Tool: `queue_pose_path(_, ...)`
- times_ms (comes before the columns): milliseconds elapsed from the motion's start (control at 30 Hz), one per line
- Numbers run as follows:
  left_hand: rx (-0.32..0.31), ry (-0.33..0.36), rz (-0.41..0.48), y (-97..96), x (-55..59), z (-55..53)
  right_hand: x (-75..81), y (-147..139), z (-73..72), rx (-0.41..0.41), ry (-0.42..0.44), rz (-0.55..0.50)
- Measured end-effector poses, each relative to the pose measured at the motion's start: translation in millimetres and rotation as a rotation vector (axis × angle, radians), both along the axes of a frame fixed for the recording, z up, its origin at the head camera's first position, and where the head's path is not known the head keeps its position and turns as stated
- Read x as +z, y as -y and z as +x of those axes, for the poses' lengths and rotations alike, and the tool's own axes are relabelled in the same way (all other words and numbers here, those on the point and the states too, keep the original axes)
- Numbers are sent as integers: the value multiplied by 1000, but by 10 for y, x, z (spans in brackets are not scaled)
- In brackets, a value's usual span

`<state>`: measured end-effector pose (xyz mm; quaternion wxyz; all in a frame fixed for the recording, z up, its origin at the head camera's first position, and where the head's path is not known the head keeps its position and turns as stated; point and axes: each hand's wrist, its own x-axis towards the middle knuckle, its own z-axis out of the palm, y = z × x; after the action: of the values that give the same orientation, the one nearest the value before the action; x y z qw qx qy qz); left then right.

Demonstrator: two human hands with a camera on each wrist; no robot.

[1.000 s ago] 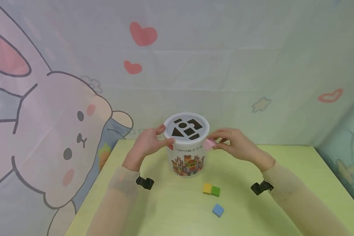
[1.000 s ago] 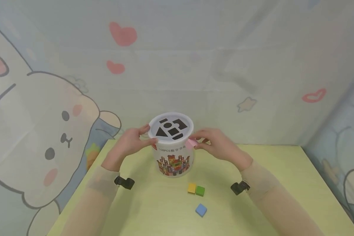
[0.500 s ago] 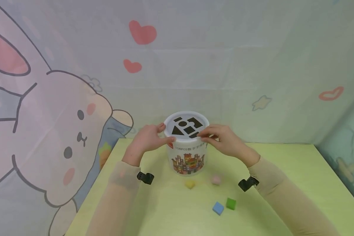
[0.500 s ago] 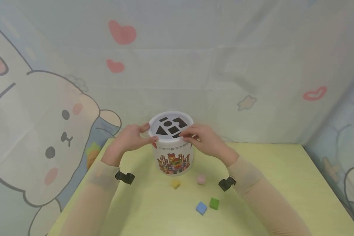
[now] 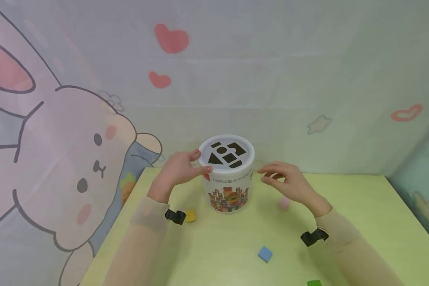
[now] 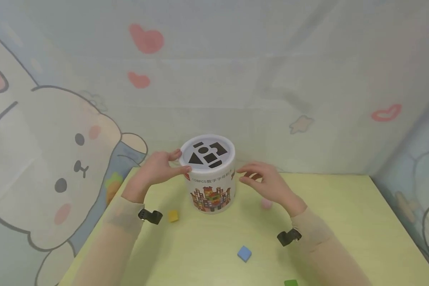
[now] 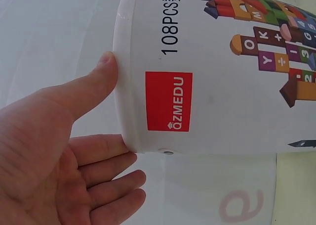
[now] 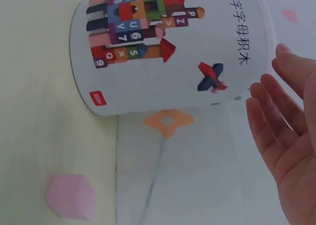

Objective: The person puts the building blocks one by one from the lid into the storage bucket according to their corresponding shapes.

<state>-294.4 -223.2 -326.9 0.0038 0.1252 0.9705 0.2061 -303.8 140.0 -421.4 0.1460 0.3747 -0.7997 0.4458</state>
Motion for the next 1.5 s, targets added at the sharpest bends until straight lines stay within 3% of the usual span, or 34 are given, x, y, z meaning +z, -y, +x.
queue_pose_path(200,-2,5,5,14,20,4,15,-105,7,-43,49,26)
queue_pose_path(400,13,20,3,26,-5,-6,-145,-238,0,-84,135,120)
queue_pose_path(667,7,10,9,25,-11,1,-480,-500,-68,-178,286,438)
queue_pose_path(767,2,5,11,26,-28,-10,-595,-549,-71,-223,332,505)
queue_pose_path(1000,2,-2,17,20,-20,-15,-730,-571,-68,-281,383,519)
queue_pose_path(1167,7,13,41,-1,-4,-1,-772,-572,-65,-309,370,516)
queue_pose_path(1500,9,18,35,-19,4,-14,-701,-547,-86,-269,301,504)
